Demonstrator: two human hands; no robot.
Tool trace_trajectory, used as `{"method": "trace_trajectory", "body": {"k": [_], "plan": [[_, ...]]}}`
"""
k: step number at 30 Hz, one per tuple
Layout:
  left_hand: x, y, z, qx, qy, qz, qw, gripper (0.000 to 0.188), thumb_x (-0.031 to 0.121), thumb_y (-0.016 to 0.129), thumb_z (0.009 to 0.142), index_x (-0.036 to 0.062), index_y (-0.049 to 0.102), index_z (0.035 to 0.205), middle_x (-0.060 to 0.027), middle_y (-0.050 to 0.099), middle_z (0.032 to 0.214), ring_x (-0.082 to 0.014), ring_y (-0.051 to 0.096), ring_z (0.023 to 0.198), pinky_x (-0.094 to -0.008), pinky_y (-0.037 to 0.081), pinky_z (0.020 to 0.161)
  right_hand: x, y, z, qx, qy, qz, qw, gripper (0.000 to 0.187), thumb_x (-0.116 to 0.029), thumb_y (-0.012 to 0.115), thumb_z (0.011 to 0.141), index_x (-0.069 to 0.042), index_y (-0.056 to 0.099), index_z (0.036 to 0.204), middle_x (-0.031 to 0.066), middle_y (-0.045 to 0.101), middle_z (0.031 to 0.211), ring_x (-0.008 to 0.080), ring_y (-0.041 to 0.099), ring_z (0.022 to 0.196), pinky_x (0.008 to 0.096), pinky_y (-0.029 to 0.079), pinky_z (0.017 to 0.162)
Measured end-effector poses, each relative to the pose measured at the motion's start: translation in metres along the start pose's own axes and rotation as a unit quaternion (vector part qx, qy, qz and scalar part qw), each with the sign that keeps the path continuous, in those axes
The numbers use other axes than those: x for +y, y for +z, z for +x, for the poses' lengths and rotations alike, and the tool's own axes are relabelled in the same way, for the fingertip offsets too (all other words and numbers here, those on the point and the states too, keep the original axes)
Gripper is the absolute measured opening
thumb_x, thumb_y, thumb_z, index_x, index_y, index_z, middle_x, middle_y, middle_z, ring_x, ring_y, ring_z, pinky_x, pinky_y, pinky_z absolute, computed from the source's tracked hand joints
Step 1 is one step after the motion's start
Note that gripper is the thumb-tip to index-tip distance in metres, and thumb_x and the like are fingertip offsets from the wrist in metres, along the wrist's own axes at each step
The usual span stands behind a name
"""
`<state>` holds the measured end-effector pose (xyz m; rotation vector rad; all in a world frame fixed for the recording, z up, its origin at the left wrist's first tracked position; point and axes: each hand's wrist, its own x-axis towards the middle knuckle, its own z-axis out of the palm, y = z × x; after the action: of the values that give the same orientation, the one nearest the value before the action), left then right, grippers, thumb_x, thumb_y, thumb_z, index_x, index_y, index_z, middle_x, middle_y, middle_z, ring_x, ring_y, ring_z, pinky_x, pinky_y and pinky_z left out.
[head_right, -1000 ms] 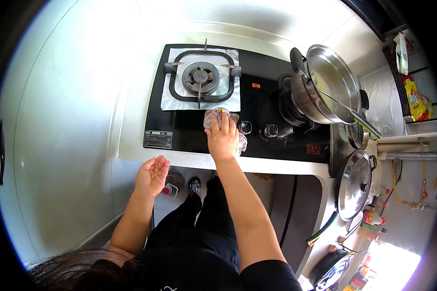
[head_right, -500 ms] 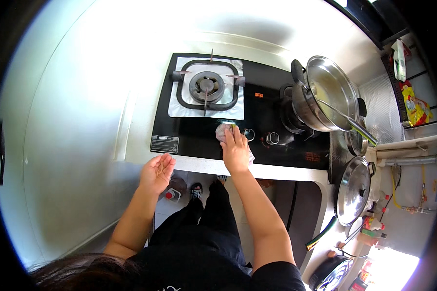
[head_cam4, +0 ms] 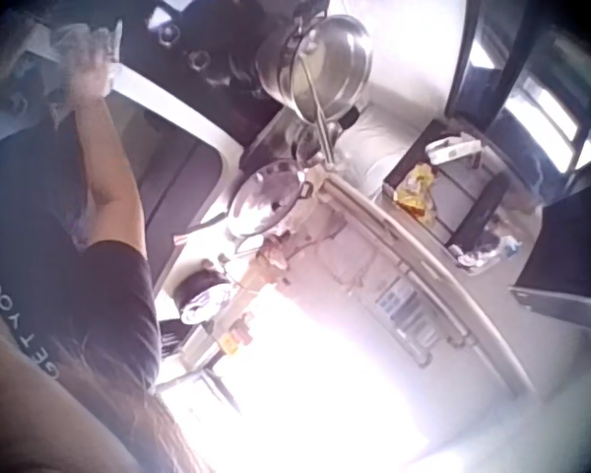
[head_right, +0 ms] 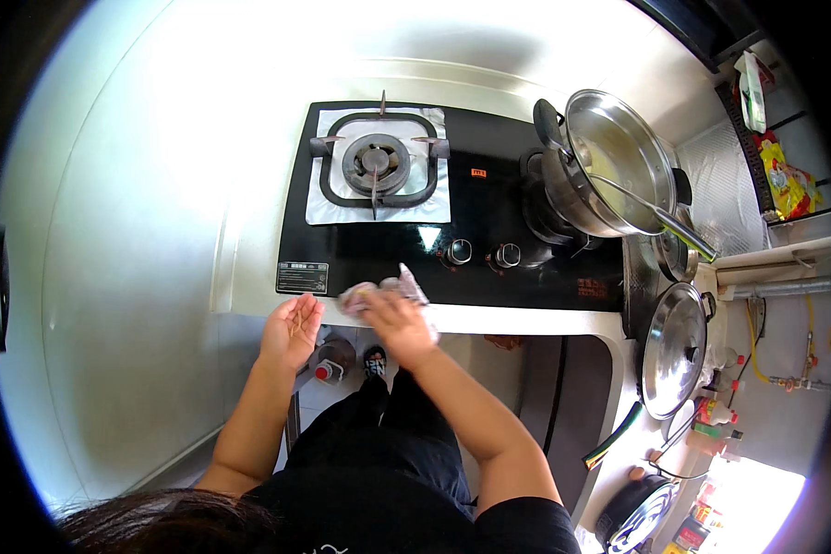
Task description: The person wipes the surface and knobs of a gas stove with a cloth, washes the cloth in a sink, and then uses chopsticks to turn over a flatbread in an electric griddle.
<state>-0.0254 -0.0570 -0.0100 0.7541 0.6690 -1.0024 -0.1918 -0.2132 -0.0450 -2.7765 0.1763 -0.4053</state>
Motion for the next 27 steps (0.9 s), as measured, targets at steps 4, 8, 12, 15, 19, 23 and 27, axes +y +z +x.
{"method": "trace_trajectory", "body": {"k": [4, 8, 12, 15, 19, 23, 27], "plan": [[-0.009, 0.019, 0.001, -0.019, -0.022, 0.007, 1.000, 0.019, 0.015, 0.052, 0.090, -0.0023, 0.058, 0.094, -0.0126, 0.065, 0.090, -0.0274, 0.065, 0.089, -0.0332, 0.056, 0.079, 0.048, -0.031, -0.052, 0.015, 0.066, -0.063, 0.996, 0.028, -0.012, 0.058, 0.071, -0.015, 0.064, 0.098, 0.0002, 0.054, 0.125, 0.0265, 0.046, 0.115, 0.0445, 0.041, 0.092], [-0.024, 0.022, 0.009, -0.036, -0.062, 0.015, 0.997, 0.018, 0.012, 0.053, 0.090, -0.0038, 0.060, 0.093, -0.0130, 0.066, 0.088, -0.0268, 0.066, 0.086, -0.0336, 0.057, 0.077, 0.060, -0.065, -0.067, 0.039, 0.149, -0.114, 0.981, 0.027, -0.004, 0.059, 0.065, -0.013, 0.065, 0.090, -0.0007, 0.055, 0.122, 0.0278, 0.046, 0.112, 0.0443, 0.037, 0.089], [-0.038, 0.041, 0.024, -0.022, -0.116, -0.005, 0.993, 0.018, 0.012, 0.054, 0.090, -0.0045, 0.060, 0.091, -0.0137, 0.066, 0.088, -0.0274, 0.066, 0.088, -0.0344, 0.057, 0.080, 0.055, -0.086, -0.046, 0.102, 0.126, -0.058, 0.985, 0.025, -0.004, 0.061, 0.060, -0.012, 0.065, 0.084, 0.0030, 0.059, 0.110, 0.0283, 0.049, 0.106, 0.0439, 0.034, 0.089], [-0.042, 0.073, 0.041, -0.011, -0.107, -0.039, 0.993, 0.019, 0.013, 0.055, 0.090, -0.0051, 0.060, 0.091, -0.0139, 0.066, 0.089, -0.0274, 0.065, 0.089, -0.0348, 0.056, 0.081, 0.055, -0.094, -0.006, 0.173, 0.106, -0.013, 0.979, 0.023, -0.004, 0.062, 0.065, -0.008, 0.064, 0.087, 0.0087, 0.059, 0.103, 0.0296, 0.052, 0.100, 0.0409, 0.037, 0.087], [-0.039, 0.118, 0.080, -0.007, -0.095, -0.059, 0.994, 0.024, 0.016, 0.055, 0.091, -0.0078, 0.058, 0.094, -0.0158, 0.065, 0.092, -0.0278, 0.065, 0.091, -0.0336, 0.057, 0.080, 0.100, -0.080, 0.081, 0.280, 0.162, 0.045, 0.945, 0.026, -0.003, 0.060, 0.075, -0.001, 0.061, 0.101, 0.0163, 0.058, 0.107, 0.0349, 0.053, 0.101, 0.0411, 0.041, 0.088], [-0.044, 0.147, 0.116, -0.014, -0.112, -0.124, 0.986, 0.027, 0.017, 0.051, 0.093, -0.0099, 0.053, 0.095, -0.0178, 0.062, 0.093, -0.0296, 0.064, 0.091, -0.0339, 0.057, 0.081, 0.179, -0.056, 0.144, 0.286, 0.278, 0.054, 0.915, 0.041, -0.002, 0.058, 0.078, -0.002, 0.055, 0.118, 0.0193, 0.055, 0.118, 0.0377, 0.051, 0.108, 0.0428, 0.039, 0.095], [-0.045, 0.149, 0.139, -0.018, -0.113, -0.193, 0.974, 0.022, 0.014, 0.049, 0.094, -0.0076, 0.054, 0.089, -0.0150, 0.064, 0.088, -0.0275, 0.066, 0.087, -0.0332, 0.058, 0.079, 0.220, -0.041, 0.173, 0.194, 0.280, 0.089, 0.936, 0.034, -0.005, 0.061, 0.078, -0.004, 0.060, 0.112, 0.0168, 0.062, 0.107, 0.0335, 0.057, 0.101, 0.0377, 0.045, 0.090]]}}
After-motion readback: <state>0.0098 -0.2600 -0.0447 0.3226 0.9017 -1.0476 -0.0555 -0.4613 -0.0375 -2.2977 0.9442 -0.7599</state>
